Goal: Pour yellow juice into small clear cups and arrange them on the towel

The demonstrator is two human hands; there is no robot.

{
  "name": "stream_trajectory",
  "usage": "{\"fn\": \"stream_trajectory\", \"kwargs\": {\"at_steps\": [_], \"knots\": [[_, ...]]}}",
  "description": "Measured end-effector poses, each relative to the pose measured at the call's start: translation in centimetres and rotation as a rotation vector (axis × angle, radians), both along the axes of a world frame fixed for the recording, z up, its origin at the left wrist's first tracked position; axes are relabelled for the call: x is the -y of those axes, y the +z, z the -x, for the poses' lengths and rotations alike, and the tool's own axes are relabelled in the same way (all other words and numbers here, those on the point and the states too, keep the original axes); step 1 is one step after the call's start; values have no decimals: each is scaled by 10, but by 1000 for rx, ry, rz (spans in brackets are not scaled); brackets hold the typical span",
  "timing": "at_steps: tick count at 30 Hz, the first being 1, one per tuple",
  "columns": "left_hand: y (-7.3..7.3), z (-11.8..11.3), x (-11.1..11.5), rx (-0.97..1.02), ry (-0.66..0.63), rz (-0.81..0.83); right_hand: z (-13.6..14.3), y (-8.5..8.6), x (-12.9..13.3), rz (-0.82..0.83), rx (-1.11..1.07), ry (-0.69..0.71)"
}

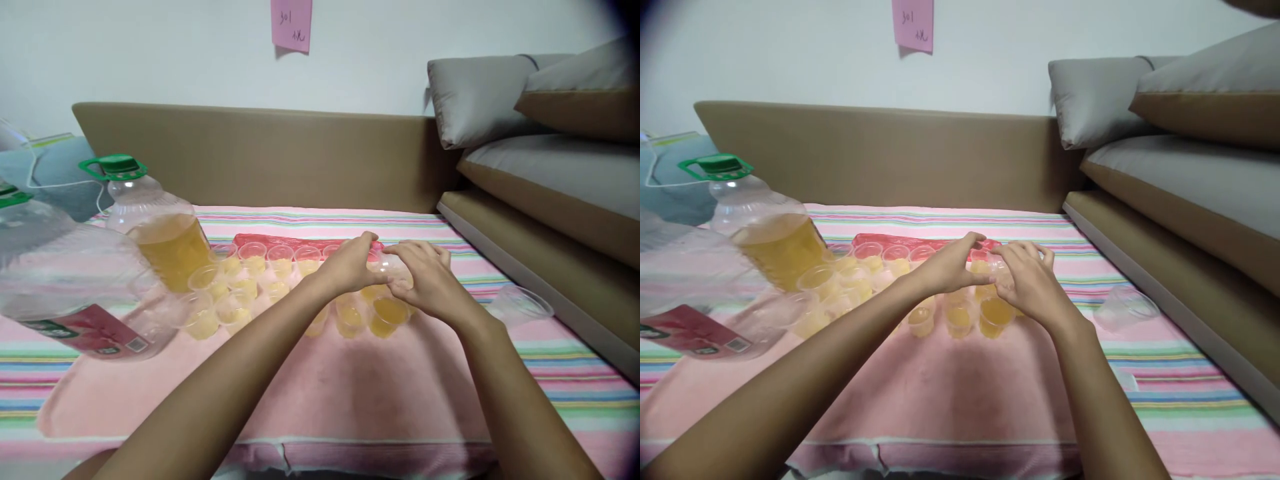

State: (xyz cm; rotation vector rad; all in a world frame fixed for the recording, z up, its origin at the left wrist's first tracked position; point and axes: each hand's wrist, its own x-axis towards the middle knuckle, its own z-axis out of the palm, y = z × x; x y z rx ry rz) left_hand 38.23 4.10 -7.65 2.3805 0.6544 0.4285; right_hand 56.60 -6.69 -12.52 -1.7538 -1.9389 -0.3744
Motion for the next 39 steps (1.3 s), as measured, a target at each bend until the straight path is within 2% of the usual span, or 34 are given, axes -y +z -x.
{"fn": "stream_trajectory", "kwargs": {"at_steps": [4, 8, 13, 16, 18, 21, 25, 31, 39], "knots": [[-3, -10, -4, -15, -36, -12, 5, 1, -1, -9, 11, 17], [-12, -17, -7, -24, -63, -41, 6, -1, -2, 0, 32, 32], [-21, -20, -9, -8, -35, -63, 2, -2, -2, -17, 13, 6], [-21, -17, -9, 1, 12, -63, -9, 2, 5, -55, -148, 22], [-21, -15, -8, 6, 31, -50, -20, 3, 12, -107, -342, 7], [-21, -12, -7, 10, 46, -5, -33, 1, 19, -168, -691, -87], [-22, -13, -4, 24, 37, 56, -33, -6, 19, -105, -1027, -108], [-20, -18, 2, 69, -9, 85, -21, -6, 16, -36, -1198, -106], [-23, -17, -2, 77, -28, 83, -8, -9, 7, -151, -1338, -88]]}}
